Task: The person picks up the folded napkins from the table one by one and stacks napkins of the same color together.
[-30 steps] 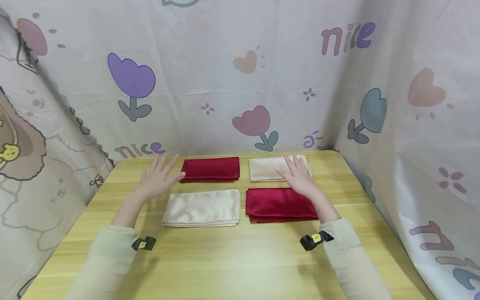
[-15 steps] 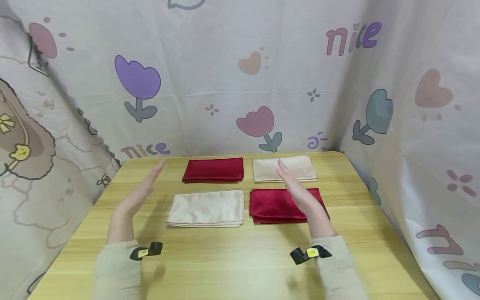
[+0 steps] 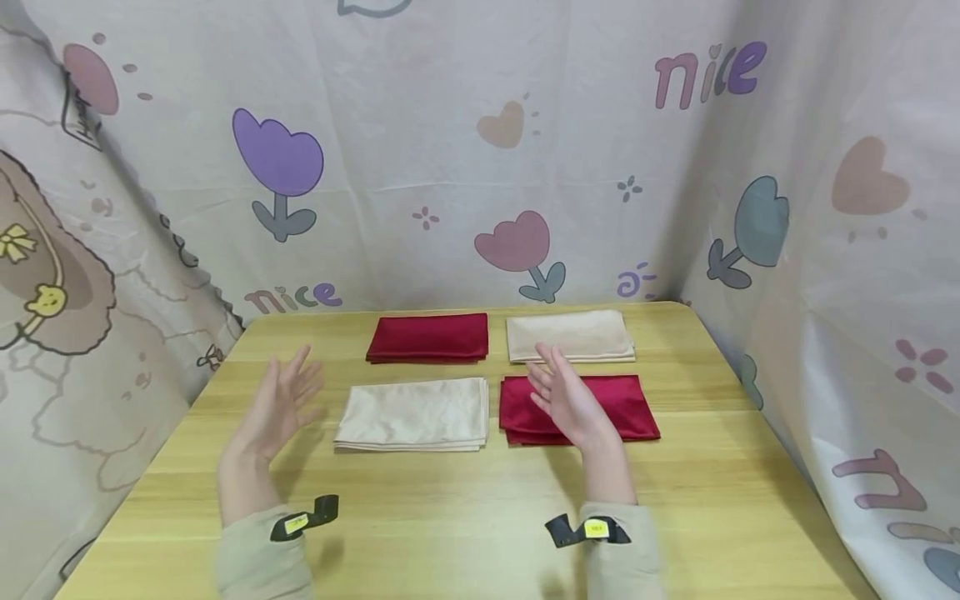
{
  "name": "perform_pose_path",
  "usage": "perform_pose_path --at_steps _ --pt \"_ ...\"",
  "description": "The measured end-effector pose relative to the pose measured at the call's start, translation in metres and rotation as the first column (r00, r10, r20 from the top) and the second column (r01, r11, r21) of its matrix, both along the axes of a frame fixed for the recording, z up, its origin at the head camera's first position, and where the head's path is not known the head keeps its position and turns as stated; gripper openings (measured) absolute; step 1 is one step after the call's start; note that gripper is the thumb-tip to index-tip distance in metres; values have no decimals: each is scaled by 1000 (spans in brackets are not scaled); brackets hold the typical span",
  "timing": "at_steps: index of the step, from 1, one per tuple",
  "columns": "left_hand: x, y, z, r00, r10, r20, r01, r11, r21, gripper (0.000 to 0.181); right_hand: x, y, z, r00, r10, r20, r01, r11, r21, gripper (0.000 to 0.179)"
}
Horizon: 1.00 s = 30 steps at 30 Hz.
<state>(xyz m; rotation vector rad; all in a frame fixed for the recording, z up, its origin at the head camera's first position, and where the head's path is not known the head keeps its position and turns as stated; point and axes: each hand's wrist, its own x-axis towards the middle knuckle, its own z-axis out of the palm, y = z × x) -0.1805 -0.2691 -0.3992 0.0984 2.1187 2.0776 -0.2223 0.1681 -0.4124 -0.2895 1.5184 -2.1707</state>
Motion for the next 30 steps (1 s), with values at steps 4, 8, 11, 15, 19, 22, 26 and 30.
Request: perform_pose_path --at_steps 4,8,11,15,19,22,26,30 --pt "3 -3 -11 1000 23 15 -23 999 39 74 -2 -16 -5 999 15 47 -14 1000 -16 74" --pt "6 -5 -21 997 45 60 -50 996 79 74 -3 -34 -12 995 28 93 -27 1000 -15 75" --pt "8 -6 -27 994 55 95 -65 992 104 74 -3 -45 -18 991 30 128 -29 999 -15 76" --pt "10 -6 -36 988 65 137 -84 987 139 77 -2 -56 -25 989 17 147 -17 1000 -3 78" --pt "11 -8 -45 984 63 166 -101 968 229 79 -3 -65 -32 987 -8 159 6 1000 11 80" --pt "12 -10 -53 983 50 176 -106 940 325 80 -4 -71 -37 983 -19 183 17 1000 15 85" --pt "10 -14 -67 982 28 184 -110 888 447 81 -6 -79 -45 976 -32 218 33 999 -2 86" --pt "8 -17 -80 981 24 194 -123 849 515 84 -6 -84 -49 972 -52 230 57 998 -19 87"
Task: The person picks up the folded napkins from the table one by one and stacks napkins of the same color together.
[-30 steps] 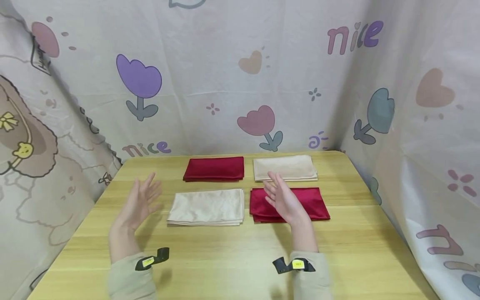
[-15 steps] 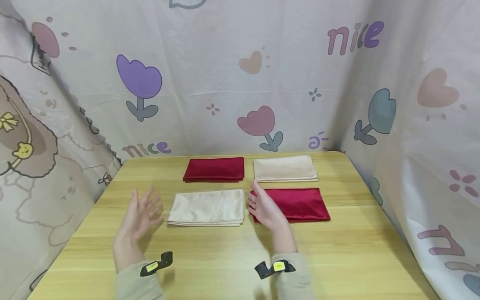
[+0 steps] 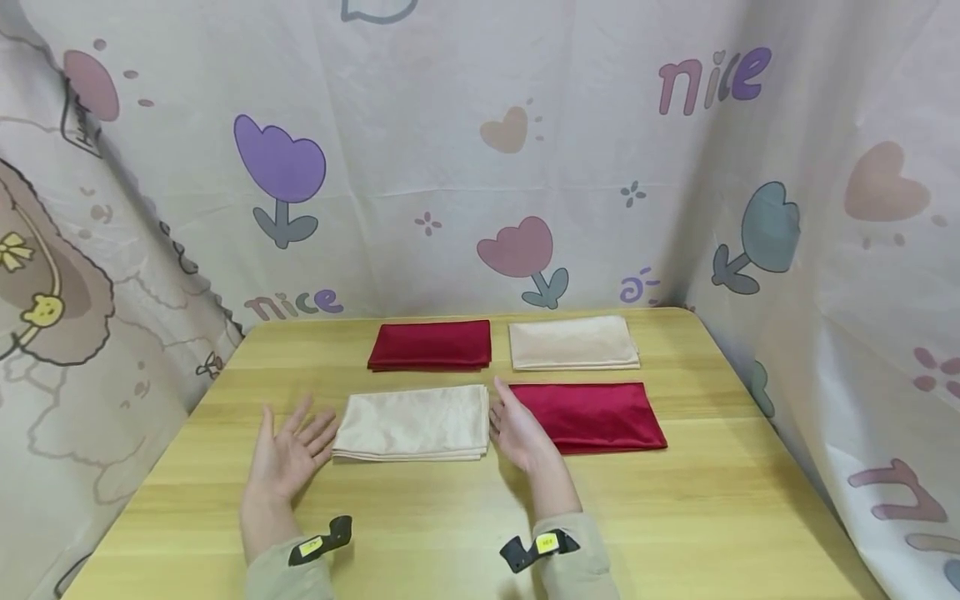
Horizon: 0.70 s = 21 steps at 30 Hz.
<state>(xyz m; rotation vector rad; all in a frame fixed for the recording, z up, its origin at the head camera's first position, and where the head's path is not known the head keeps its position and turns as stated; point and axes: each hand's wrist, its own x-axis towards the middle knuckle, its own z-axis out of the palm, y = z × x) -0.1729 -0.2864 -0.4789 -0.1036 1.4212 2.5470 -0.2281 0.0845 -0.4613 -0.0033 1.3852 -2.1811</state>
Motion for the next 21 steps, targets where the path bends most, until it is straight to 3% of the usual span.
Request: perform_pose_path --at_steps 9,21 --pt "-8 -3 -4 1000 2 30 -2 1000 -11 85 -4 -3 -3 999 -35 26 35 999 -4 88" --pt "-13 -1 -4 995 27 96 -24 999 -27 91 -10 -11 -11 997 -48 56 48 999 -5 76"
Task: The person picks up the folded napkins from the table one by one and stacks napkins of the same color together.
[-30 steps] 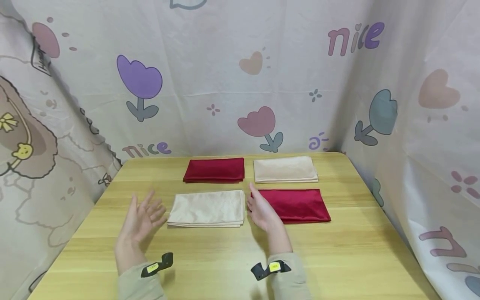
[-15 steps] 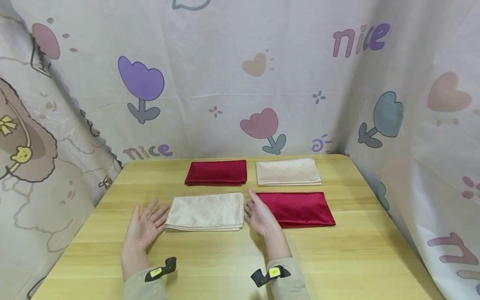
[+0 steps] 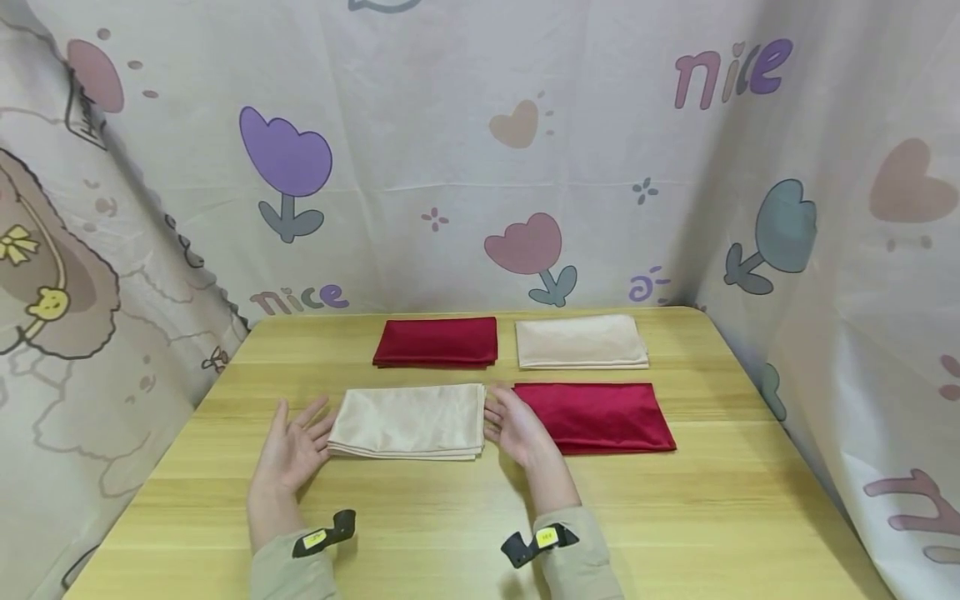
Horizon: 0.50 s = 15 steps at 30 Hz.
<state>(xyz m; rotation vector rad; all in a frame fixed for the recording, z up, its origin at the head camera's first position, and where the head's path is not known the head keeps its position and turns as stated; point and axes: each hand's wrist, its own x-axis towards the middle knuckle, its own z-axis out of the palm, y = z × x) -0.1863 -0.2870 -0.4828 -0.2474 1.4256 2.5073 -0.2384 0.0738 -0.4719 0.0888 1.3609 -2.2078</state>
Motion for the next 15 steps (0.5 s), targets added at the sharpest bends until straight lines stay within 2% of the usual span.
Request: perform_pose_path --at_steps 11,15 --pt "-3 1 0 1000 -11 11 11 1000 -29 89 -1 -8 6 999 -37 -22 39 996 84 79" --pt "-3 1 0 1000 -20 -1 20 997 -68 90 -4 -10 9 999 -46 -17 47 995 92 76"
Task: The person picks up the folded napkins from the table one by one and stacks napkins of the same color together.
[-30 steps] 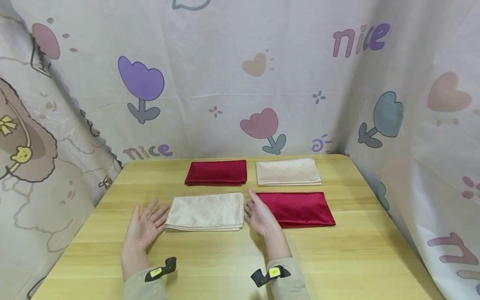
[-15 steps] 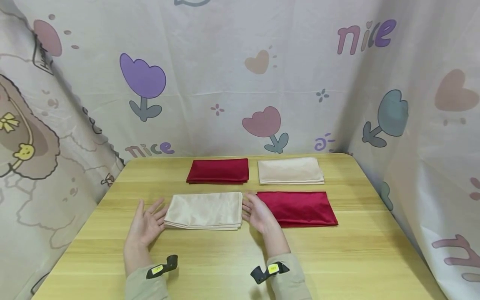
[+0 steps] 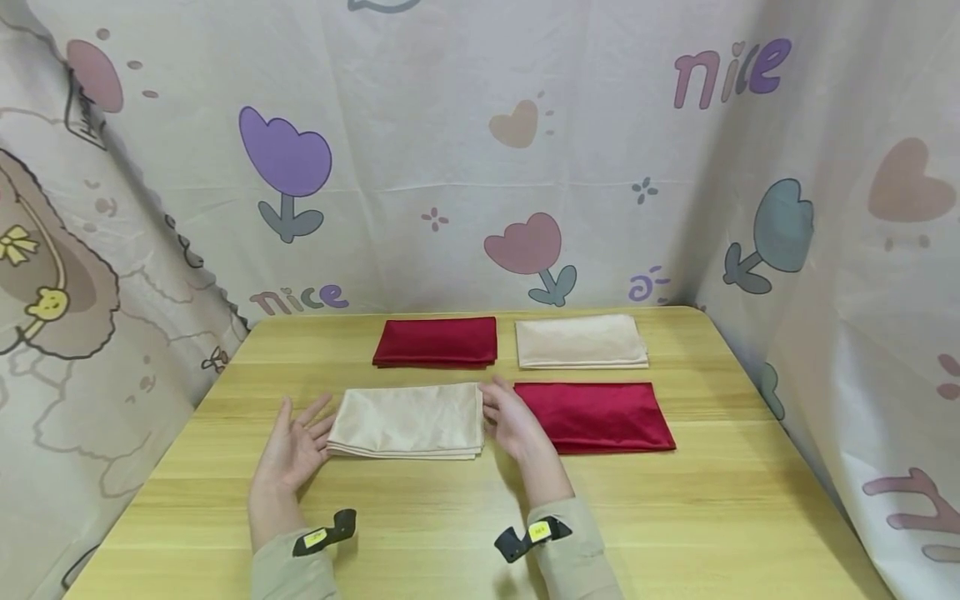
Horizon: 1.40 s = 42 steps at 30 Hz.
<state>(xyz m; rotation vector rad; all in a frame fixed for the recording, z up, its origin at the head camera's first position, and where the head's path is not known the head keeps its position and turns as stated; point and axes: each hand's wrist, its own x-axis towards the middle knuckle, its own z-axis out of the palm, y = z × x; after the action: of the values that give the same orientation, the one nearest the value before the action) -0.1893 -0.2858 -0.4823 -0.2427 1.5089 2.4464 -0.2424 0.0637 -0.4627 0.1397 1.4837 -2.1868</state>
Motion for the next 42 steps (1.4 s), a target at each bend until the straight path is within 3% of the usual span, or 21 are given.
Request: perform_pose_path --at_steps 5,16,19,23,27,29,35,42 --pt "-2 2 0 1000 1 -5 -1 998 -65 93 -3 -3 -1 1000 -7 15 8 999 -46 74" --pt "-4 9 2 999 42 22 -39 993 -115 95 -8 -8 -8 999 -14 49 21 989 -146 71" --pt "-4 10 3 999 40 28 -36 991 -128 93 -10 -10 -12 1000 9 15 -8 997 -83 66" --pt "-5 13 3 999 40 27 -35 989 -141 90 -9 -12 -17 995 47 -89 -41 997 67 63" --pt "-8 16 0 1000 26 -1 -26 982 -187 85 -7 -15 -22 975 75 -209 -34 981 193 65" --pt "-9 18 -2 1000 17 -21 -21 975 -221 82 -6 -17 -25 955 97 -282 -25 969 247 65" --pt "-13 24 -5 998 19 -52 -36 932 -359 63 0 -24 -34 893 137 -429 43 922 385 61" --pt "-18 33 -7 994 19 -104 -73 830 -553 53 2 -29 -40 864 160 -478 76 897 436 56"
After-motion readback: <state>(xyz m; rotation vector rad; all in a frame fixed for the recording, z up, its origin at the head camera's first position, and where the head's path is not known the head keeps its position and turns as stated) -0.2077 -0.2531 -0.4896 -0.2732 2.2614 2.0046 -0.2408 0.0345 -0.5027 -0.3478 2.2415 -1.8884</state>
